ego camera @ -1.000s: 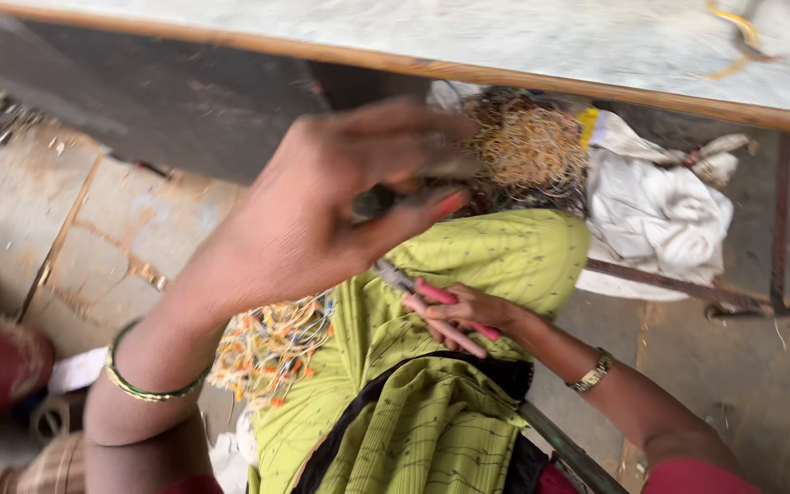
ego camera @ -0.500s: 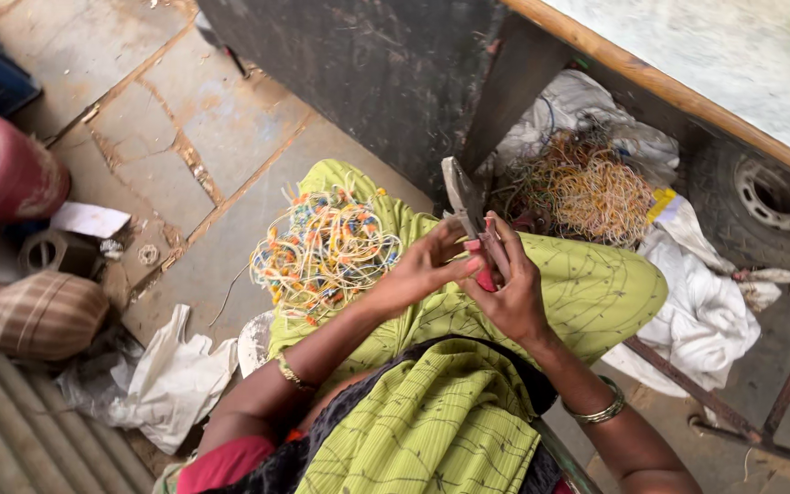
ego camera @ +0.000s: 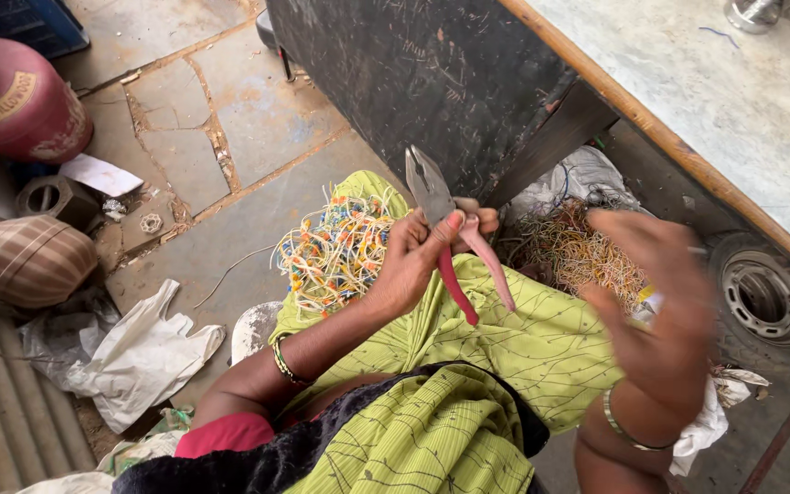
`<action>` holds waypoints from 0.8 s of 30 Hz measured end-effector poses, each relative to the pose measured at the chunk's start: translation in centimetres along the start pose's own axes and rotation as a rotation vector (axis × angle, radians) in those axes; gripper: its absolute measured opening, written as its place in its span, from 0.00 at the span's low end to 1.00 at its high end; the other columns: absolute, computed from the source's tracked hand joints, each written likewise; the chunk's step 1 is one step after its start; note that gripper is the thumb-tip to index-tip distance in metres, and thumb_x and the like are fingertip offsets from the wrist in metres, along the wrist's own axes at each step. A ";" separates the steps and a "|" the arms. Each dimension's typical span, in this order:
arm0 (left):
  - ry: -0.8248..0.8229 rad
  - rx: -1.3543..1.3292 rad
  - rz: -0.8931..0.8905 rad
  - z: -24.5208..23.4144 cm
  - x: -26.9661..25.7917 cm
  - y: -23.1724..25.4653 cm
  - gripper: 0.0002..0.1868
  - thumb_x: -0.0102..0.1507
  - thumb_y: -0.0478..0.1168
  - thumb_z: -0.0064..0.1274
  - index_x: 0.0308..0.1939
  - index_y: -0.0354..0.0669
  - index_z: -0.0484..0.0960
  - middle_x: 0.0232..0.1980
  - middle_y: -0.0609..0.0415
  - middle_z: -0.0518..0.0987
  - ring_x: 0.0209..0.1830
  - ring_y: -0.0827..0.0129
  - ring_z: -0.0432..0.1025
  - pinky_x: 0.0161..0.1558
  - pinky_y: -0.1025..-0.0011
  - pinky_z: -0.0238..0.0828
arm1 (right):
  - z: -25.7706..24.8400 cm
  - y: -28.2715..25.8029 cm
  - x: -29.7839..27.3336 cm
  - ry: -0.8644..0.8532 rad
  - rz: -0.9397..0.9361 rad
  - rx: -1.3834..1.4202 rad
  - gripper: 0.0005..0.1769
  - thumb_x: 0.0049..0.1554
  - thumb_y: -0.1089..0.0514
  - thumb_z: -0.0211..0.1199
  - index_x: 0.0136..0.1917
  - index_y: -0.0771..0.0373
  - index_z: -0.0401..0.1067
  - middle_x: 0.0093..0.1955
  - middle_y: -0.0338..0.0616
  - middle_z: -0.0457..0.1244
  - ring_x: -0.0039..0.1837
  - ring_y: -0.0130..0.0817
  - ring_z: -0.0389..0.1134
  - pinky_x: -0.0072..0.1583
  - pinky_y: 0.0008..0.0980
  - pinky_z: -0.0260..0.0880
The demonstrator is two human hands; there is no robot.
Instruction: The person sits on the floor and uses pliers to strip insulation from individual wires in a tangled bundle. They repeatedly pull wires from the pile, cut the insulation, and place the stripped pieces aside.
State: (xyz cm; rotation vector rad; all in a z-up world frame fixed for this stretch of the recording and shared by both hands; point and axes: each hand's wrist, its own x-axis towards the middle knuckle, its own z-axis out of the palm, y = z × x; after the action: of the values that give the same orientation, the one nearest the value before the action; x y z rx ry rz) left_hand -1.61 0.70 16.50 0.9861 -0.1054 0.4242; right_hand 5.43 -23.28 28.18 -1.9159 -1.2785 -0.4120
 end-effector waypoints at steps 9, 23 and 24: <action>0.022 -0.313 -0.071 -1.4 -1.4 4.5 0.23 0.75 0.44 0.42 0.66 0.28 0.69 0.61 0.35 0.78 0.64 0.52 0.75 0.68 0.55 0.74 | 6.4 6.1 -0.6 0.090 0.303 0.374 0.27 0.58 0.56 0.67 0.69 0.64 0.70 0.60 0.51 0.66 0.62 0.45 0.67 0.64 0.42 0.67; 0.043 -0.302 -0.177 -1.1 -0.7 2.8 0.24 0.75 0.42 0.38 0.69 0.26 0.66 0.65 0.35 0.75 0.66 0.53 0.73 0.68 0.55 0.73 | 30.8 29.7 -9.4 -0.225 0.938 0.502 0.24 0.62 0.54 0.62 0.68 0.68 0.71 0.52 0.52 0.70 0.52 0.40 0.71 0.53 0.36 0.75; 0.042 -0.300 -0.185 -1.0 -0.7 3.0 0.24 0.75 0.42 0.38 0.69 0.26 0.65 0.66 0.36 0.75 0.66 0.53 0.73 0.69 0.56 0.72 | 30.6 30.2 -9.3 -0.225 0.943 0.486 0.24 0.62 0.54 0.62 0.68 0.68 0.71 0.51 0.52 0.70 0.52 0.39 0.71 0.52 0.36 0.75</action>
State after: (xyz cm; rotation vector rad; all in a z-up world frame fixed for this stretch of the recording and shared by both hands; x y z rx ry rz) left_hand -3.51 2.73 18.08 0.6845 -0.0379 0.2496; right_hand 23.49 -11.87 -10.22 -1.9084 -0.4106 0.5580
